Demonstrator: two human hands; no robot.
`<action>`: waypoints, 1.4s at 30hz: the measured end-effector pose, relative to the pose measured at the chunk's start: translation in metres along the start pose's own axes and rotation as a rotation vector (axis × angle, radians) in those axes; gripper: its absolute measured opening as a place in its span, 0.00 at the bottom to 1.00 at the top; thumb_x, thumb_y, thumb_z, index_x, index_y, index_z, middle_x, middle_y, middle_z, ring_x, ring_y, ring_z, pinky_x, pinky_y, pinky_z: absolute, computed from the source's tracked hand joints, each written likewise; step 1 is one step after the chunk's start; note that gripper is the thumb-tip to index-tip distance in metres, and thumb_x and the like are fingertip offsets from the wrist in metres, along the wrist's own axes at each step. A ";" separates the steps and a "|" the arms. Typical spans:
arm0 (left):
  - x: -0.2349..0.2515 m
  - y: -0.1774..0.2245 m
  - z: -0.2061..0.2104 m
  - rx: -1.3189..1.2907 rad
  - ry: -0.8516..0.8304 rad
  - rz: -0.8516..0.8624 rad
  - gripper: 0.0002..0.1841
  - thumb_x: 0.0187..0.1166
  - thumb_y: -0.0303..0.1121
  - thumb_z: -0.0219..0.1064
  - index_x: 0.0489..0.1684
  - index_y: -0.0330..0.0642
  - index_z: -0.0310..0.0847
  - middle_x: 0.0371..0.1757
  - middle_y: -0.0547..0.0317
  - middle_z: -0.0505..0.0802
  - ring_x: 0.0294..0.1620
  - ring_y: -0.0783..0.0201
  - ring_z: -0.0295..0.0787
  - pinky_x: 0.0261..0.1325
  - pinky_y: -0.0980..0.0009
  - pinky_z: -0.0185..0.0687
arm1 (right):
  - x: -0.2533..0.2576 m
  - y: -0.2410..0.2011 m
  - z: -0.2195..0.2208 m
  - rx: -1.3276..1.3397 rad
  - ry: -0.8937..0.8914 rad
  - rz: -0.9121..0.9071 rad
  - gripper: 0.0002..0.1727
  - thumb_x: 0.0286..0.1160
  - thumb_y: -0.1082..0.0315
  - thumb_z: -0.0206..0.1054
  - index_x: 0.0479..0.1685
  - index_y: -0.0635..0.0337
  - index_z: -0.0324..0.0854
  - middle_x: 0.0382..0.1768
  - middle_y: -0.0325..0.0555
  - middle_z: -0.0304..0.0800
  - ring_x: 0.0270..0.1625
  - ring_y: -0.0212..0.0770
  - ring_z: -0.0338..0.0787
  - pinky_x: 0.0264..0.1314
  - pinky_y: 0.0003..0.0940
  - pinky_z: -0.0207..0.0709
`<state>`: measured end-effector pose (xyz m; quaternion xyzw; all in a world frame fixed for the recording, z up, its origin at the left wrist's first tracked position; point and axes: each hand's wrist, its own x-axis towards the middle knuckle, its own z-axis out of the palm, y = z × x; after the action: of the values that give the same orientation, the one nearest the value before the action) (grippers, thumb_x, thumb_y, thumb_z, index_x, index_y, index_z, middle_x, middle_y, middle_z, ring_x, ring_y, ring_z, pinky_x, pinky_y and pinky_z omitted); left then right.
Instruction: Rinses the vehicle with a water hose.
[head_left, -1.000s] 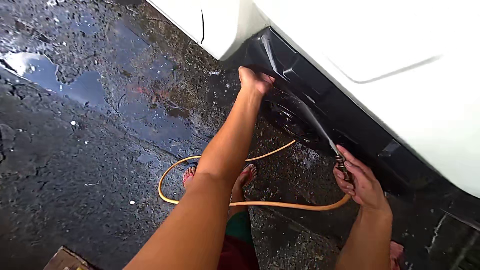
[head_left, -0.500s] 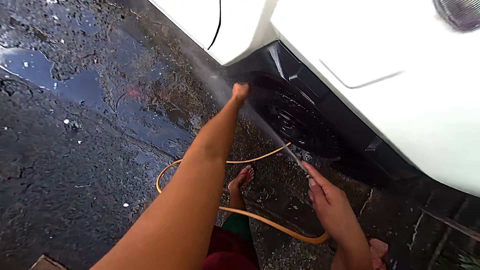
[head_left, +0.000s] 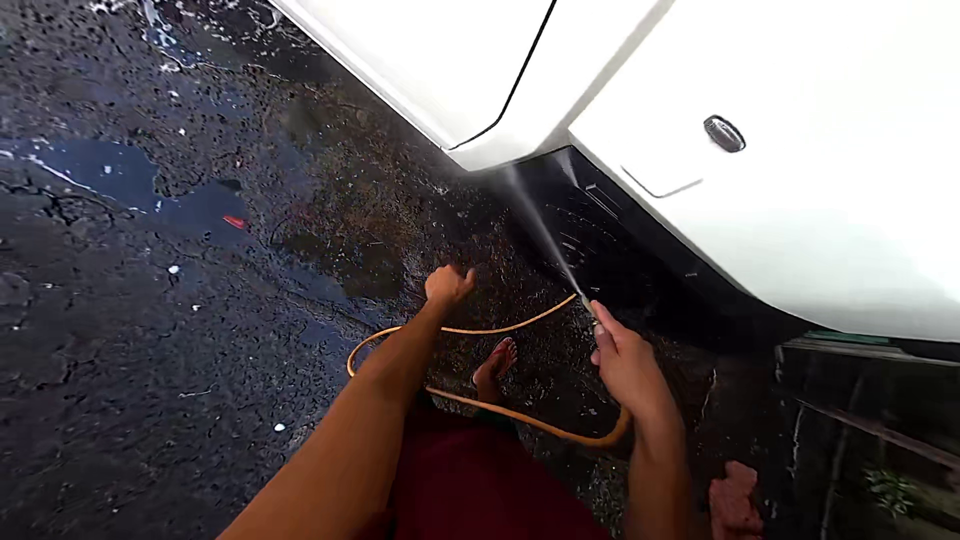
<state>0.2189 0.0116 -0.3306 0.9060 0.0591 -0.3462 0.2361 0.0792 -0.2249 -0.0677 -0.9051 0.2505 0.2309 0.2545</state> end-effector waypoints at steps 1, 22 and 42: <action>-0.016 -0.031 -0.001 0.035 -0.040 0.003 0.34 0.83 0.66 0.48 0.54 0.46 0.90 0.56 0.40 0.94 0.65 0.39 0.88 0.69 0.32 0.73 | -0.002 -0.009 0.010 -0.045 -0.058 0.041 0.28 0.96 0.59 0.43 0.93 0.40 0.60 0.46 0.52 0.92 0.35 0.47 0.90 0.46 0.49 0.85; -0.206 -0.166 0.008 -0.011 -0.474 0.535 0.27 0.81 0.53 0.66 0.71 0.45 0.85 0.68 0.43 0.90 0.73 0.42 0.84 0.77 0.35 0.71 | -0.116 -0.006 -0.014 -0.026 0.068 0.212 0.26 0.96 0.55 0.41 0.90 0.37 0.64 0.47 0.57 0.89 0.30 0.48 0.84 0.35 0.47 0.80; -0.345 -0.077 0.132 0.453 -0.668 0.543 0.54 0.75 0.81 0.38 0.60 0.35 0.87 0.64 0.31 0.89 0.72 0.33 0.82 0.75 0.27 0.67 | -0.275 0.355 0.023 0.843 0.192 0.585 0.25 0.98 0.60 0.38 0.89 0.45 0.61 0.27 0.36 0.71 0.14 0.26 0.61 0.15 0.20 0.54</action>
<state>-0.1407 0.0370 -0.2203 0.7568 -0.3354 -0.5479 0.1210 -0.3411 -0.3838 -0.0573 -0.6334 0.5863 0.0874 0.4974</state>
